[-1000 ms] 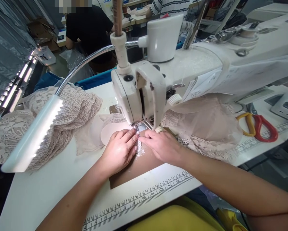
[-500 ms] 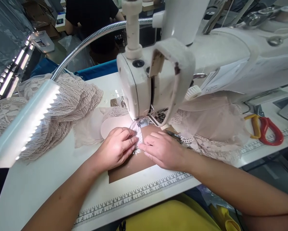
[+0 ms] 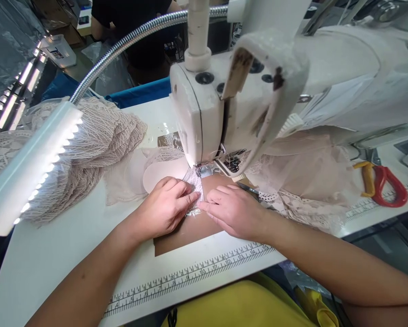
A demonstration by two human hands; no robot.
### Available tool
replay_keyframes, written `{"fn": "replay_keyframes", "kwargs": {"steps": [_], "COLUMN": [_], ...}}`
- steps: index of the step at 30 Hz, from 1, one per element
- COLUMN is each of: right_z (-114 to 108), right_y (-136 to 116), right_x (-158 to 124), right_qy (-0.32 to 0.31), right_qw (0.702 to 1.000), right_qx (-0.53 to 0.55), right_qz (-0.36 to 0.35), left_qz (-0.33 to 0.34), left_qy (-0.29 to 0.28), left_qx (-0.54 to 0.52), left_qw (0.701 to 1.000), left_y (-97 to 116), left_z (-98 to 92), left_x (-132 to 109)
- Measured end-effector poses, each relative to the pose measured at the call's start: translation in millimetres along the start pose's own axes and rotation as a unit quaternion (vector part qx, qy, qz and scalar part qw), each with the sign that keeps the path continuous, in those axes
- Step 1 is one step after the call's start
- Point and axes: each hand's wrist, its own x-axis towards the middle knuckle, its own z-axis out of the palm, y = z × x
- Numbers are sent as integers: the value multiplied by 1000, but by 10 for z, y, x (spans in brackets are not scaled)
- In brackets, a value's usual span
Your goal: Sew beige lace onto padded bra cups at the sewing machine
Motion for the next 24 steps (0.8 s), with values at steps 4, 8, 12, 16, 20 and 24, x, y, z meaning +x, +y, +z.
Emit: {"fn": "replay_keyframes", "kwargs": {"steps": [4,8,12,16,20,24], "right_z": [5,14,35,73,84,55], "right_y": [29,55,67,88,102,92], "right_x": [-10,-13,-5,0,4,10], "right_qy": [33,111,113,67,54,58], "right_qw": [999,992,991,997,998,997], "right_qx": [25,57,53,23,-20,-44], "right_qz": [-4,32,43,14,-3,-13], "left_qz": [10,13,15,15,10,-29], "left_qy": [-2,-5,-9,-4,-5,1], "left_qx": [-16,-13,-15,-23,-43,-30], "left_qw": [1000,1000,1000,1000,999,999], "left_y": [12,32,46,48,42,26], "left_z": [-10,-22,-27,-33,-57,-56], "left_x": [1,-3,-5,-4,11,58]}}
